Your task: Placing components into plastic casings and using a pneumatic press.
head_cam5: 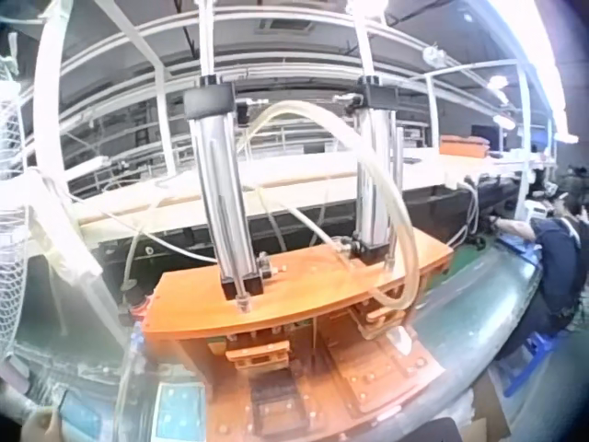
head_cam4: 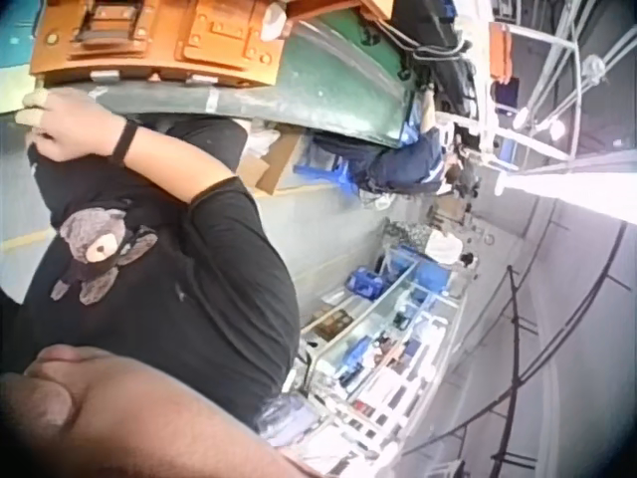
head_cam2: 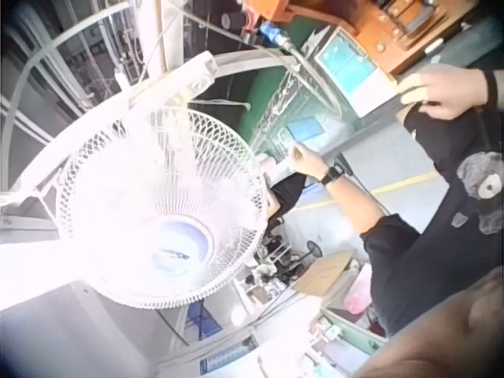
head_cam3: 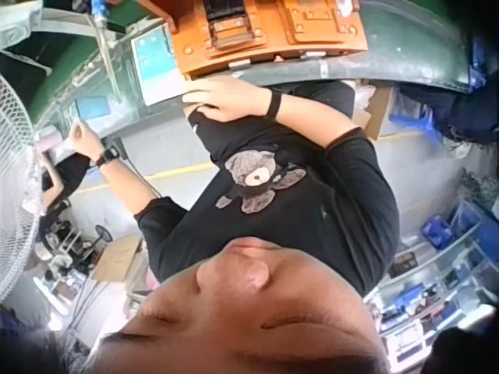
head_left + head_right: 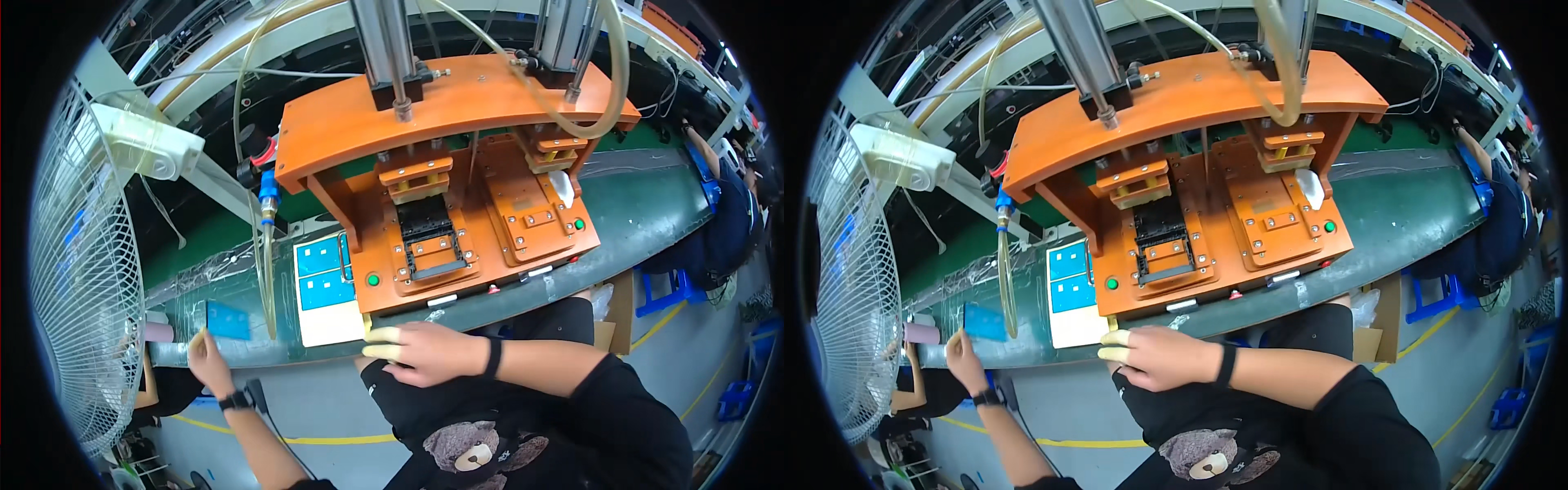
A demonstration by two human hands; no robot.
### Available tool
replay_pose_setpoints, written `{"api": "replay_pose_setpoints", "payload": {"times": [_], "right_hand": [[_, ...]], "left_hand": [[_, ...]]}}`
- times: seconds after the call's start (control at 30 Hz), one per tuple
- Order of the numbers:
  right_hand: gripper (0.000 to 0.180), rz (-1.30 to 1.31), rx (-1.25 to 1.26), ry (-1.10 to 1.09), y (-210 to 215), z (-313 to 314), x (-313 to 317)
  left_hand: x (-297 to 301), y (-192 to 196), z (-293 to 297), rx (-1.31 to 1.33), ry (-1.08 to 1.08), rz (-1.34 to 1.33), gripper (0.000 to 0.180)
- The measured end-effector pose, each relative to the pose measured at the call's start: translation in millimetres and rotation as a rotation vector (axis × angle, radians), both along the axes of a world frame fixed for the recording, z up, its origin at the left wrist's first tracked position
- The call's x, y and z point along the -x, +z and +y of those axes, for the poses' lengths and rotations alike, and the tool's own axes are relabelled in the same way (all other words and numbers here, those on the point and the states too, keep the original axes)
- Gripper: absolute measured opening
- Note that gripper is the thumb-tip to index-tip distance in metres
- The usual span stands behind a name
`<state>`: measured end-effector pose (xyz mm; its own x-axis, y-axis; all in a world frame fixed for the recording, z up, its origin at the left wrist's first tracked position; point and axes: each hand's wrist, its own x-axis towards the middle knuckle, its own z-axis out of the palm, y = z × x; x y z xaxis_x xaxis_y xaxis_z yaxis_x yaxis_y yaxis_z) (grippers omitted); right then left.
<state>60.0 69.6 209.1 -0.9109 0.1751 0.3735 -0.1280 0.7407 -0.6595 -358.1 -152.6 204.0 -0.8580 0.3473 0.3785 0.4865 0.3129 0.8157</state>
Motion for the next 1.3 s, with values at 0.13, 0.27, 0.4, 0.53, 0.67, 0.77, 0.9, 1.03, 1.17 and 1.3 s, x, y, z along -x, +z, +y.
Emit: {"api": "replay_pose_setpoints", "payload": {"times": [0.13,0.27,0.4,0.53,0.67,0.77,0.9,1.03,1.17,1.3], "right_hand": [[0.04,0.391,-0.273,-0.341,60,32,-57],[0.037,0.247,-0.425,-0.632,72,60,-70],[0.029,0.177,-0.469,-0.553,61,81,-61],[0.025,0.174,-0.508,-0.434,69,90,-68],[0.025,0.214,-0.51,-0.364,100,82,-108],[0.027,0.225,-0.47,-0.278,116,62,-154],[0.032,0.108,-0.38,-0.234,118,49,-214],[0.031,0.054,-0.355,-0.254,111,47,-251],[0.03,0.023,-0.382,-0.314,108,45,-278],[0.029,-0.014,-0.371,-0.356,104,49,-299]], "left_hand": [[-85,19,-30,-0.046,-0.09,-0.06,0.03],[-185,17,-34,0.031,-0.264,-0.263,0.034],[-253,5,-13,-0.001,-0.449,-0.362,0.033],[-285,13,20,-0.026,-0.565,-0.41,0.025],[-295,19,42,-0.02,-0.651,-0.38,0.024],[-299,33,63,-0.077,-0.678,-0.492,0.024],[-297,36,95,-0.187,-0.714,-0.387,0.024],[-285,38,130,-0.127,-0.767,-0.37,0.022],[-277,55,190,-0.076,-0.846,-0.209,0.021],[-269,65,239,0.047,-0.898,-0.195,0.026]]}}
